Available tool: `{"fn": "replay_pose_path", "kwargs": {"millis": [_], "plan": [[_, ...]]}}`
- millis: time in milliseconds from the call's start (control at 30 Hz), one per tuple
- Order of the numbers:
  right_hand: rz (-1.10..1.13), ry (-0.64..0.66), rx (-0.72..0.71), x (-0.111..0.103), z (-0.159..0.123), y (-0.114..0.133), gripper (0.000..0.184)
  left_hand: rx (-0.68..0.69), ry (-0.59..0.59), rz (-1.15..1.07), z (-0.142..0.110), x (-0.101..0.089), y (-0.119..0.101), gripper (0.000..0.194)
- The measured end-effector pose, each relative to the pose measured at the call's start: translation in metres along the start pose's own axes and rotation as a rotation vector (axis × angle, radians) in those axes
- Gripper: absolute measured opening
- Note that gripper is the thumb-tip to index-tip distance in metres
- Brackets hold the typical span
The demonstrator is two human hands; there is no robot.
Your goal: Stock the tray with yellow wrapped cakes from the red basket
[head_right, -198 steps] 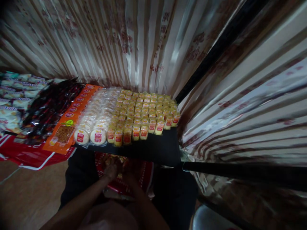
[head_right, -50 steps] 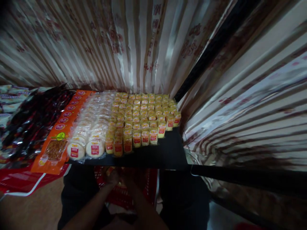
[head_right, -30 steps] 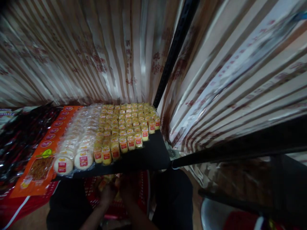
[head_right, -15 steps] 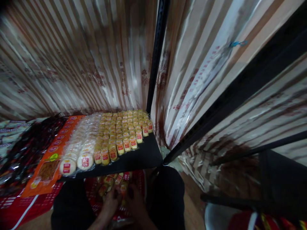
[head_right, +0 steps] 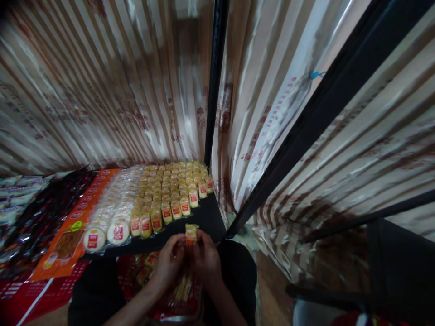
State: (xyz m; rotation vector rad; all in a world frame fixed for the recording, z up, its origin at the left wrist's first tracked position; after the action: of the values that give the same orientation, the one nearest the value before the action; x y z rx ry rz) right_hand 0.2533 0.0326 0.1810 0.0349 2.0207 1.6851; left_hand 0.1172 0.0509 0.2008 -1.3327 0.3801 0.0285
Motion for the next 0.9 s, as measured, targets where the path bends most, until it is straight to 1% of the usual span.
{"fn": "replay_pose_path", "kwargs": {"millis": [133, 300, 400, 533, 700, 800, 900], "plan": [[-0.002, -0.048, -0.036, -0.004, 0.034, 0.006, 0.039, 0.052, -0.026, -0.022, 0.025, 0.014, -0.005, 0.043], [0.022, -0.123, -0.077, -0.005, 0.074, 0.012, 0.039, 0.073, -0.031, 0.031, 0.053, 0.026, -0.013, 0.048], [0.011, -0.142, -0.108, -0.004, 0.091, 0.015, 0.038, 0.048, -0.032, 0.085, 0.062, 0.029, -0.011, 0.050], [-0.045, -0.166, -0.125, 0.000, 0.104, 0.017, 0.038, 0.002, -0.046, 0.131, 0.066, 0.029, 0.001, 0.051], [-0.111, -0.164, -0.142, 0.011, 0.112, 0.018, 0.039, -0.025, -0.046, 0.192, 0.067, 0.025, 0.012, 0.050], [-0.122, -0.160, -0.166, 0.018, 0.115, 0.014, 0.039, -0.033, -0.063, 0.185, 0.067, 0.023, 0.016, 0.050], [-0.124, -0.203, -0.208, 0.021, 0.117, 0.009, 0.039, -0.024, -0.077, 0.166, 0.067, 0.022, 0.020, 0.051]]}}
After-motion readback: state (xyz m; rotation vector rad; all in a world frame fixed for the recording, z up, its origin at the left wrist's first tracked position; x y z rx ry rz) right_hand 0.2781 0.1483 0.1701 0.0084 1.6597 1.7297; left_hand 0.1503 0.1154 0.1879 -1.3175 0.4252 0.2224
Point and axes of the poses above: each hand's wrist, its own z-axis towards the middle knuckle, its own x-axis out of the palm, y = z × x, the point moved 5 cm from there along z, towards the middle knuckle, and after that the axes turned 11 degrees about x, right-handed, at the moved point
